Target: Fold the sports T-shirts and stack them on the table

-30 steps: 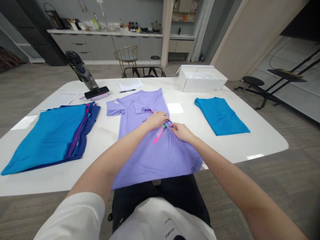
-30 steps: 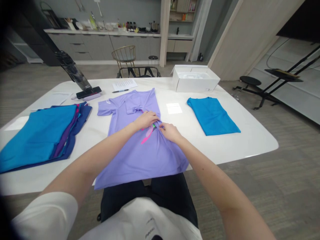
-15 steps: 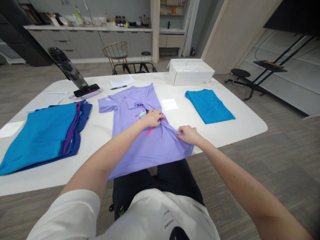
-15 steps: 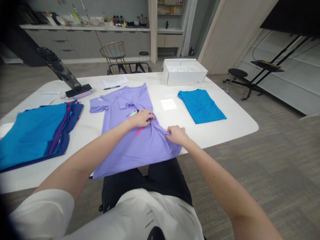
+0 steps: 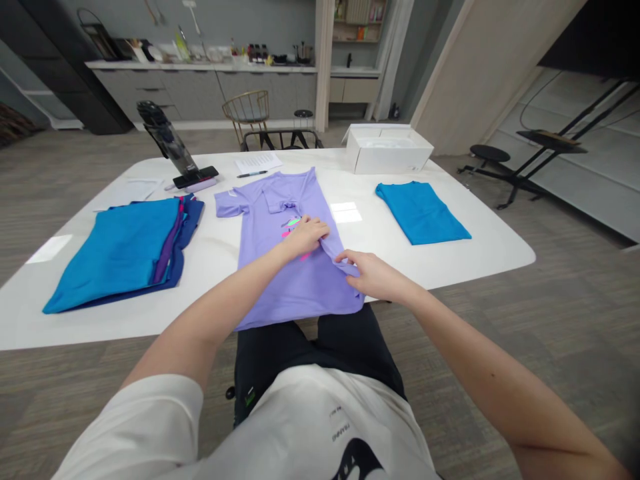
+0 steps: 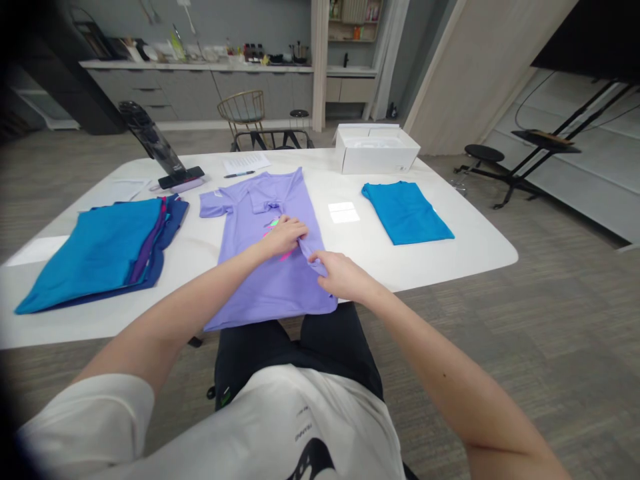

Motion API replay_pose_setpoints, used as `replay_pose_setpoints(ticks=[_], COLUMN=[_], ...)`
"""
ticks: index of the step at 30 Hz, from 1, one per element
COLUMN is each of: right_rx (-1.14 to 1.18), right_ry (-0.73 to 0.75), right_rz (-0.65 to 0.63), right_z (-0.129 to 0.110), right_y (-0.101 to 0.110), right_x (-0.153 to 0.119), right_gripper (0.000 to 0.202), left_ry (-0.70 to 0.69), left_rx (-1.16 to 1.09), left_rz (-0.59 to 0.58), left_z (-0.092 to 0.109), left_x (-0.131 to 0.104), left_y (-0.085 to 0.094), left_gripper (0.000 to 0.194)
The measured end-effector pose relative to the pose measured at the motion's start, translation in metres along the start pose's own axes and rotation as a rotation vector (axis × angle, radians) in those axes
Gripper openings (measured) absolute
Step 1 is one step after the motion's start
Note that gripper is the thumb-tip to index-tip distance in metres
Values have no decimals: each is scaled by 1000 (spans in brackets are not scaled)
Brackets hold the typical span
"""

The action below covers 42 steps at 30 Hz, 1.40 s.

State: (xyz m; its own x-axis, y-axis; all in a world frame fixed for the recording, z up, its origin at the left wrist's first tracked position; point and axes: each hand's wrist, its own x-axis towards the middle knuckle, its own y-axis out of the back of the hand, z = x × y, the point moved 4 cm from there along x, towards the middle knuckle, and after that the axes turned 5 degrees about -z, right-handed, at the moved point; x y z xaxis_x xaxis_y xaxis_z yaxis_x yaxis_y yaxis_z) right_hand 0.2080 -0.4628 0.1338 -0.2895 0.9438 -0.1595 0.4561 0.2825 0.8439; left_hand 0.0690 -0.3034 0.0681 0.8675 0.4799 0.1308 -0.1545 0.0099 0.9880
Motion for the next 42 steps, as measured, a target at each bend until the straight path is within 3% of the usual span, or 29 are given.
replay_pose_setpoints(ticks=[4,7,9,12,15,17,23,27,32,38,42], right_rx=[35,54,-2,-141,-221,-234,-171,-210,-332,-317,-340], right_ry=[81,111,77,18,46,77,196,295,220,176,129], right_rz=[-148,-293,-259,-128,-151,-186,-270,-243,-176,-99,-44], right_z=[-23,-21,-9,9,15,15,18,27,36,30,33], right_y=[-17,-38,-48,-59,-73,-79,-81,-76,-71,-72,-76], right_x=[-1,9,20,33,36,33,10,-12,-31,-51,-64], right_gripper=[41,23,13,17,22,25,23,28,12,23,26], left_ry=[-94,-119,-100,-2,101,89,20,-16,-41,-75,41], left_rx=[0,-24,-67,-130,-183,-196,-297,-339,-326,-218,-156], left_rz=[-32,-83,-92,-62,-55,-78,-130,-155,-130,-160,-90], left_z=[16,27,29,25,24,32,74,92,101,111,119], left_x=[-26,-46,-56,-65,-71,-77,-106,-123,-129,-131,-138], left_y=[0,-6,-8,-9,-11,-13,-9,-5,-6,-7,-9], left_gripper=[25,22,24,27,27,31,29,26,30,25,18])
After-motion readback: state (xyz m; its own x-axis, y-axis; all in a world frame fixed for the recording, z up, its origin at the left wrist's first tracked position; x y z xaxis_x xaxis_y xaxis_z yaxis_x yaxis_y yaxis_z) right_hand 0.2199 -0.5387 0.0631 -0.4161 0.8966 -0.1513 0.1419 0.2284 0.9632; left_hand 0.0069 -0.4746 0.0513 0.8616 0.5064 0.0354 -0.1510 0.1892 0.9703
